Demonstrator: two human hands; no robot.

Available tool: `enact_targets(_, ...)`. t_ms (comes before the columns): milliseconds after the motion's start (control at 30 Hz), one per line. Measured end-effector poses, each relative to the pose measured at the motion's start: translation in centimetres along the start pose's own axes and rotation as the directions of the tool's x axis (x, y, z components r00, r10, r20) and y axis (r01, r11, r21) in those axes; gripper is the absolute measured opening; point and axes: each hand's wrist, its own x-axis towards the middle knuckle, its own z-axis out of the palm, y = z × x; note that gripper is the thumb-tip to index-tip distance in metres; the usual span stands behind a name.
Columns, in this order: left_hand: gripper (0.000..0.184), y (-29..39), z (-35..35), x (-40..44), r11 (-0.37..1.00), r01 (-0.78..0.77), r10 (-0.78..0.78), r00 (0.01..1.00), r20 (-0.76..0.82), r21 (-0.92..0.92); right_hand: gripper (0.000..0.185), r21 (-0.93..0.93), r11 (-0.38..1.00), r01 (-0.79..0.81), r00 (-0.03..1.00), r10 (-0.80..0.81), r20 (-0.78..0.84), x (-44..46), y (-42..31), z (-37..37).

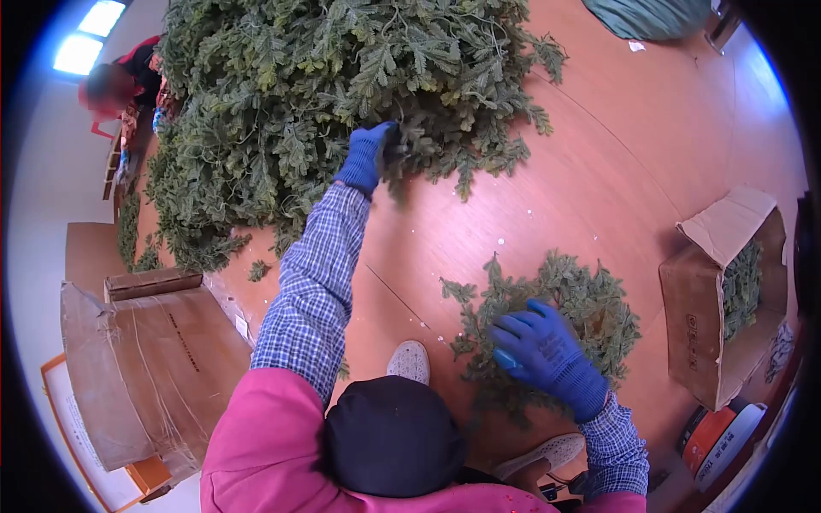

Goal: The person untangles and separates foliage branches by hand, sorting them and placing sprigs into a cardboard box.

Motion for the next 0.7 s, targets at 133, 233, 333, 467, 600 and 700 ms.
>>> enact_targets(133,0.020,-1.0,-0.6,-0.8,0.990,0.015,0.016,0.977,0.214,-0.140,0.052,0.019,1.000,0.008,0.999,-0.009,0.052,-0.5,-0.1,0.8)
enact_targets(233,0.014,-0.7,-3.4,-6.1,0.999,-0.044,0.044,0.998,-0.040,0.004,0.049,0.059,0.998,0.005,1.000,-0.005,0.010,-1.0,0.2,0.6)
enact_targets(333,0.014,-0.1,-6.9,-10.9,0.969,-0.014,0.027,0.998,-0.049,0.247,0.044,0.054,0.998,-0.028,0.999,0.027,0.016,-1.1,0.6,0.9)
enact_targets(467,0.023,-5.8,-10.8,-17.1,0.930,0.129,-0.205,0.960,0.191,0.345,0.041,0.065,0.998,-0.012,1.000,0.013,-0.013,-0.8,0.7,0.7)
enact_targets(600,0.023,-10.1,-11.1,-22.1,0.942,0.156,-0.214,0.961,0.173,0.295,0.038,0.051,0.999,-0.017,0.999,0.019,-0.035,0.0,1.1,1.2)
enact_targets(700,0.024,-10.4,-10.6,-23.0,0.945,0.023,-0.081,0.983,0.164,0.326,0.036,0.027,0.999,-0.038,0.997,0.040,-0.070,0.6,1.4,0.8)
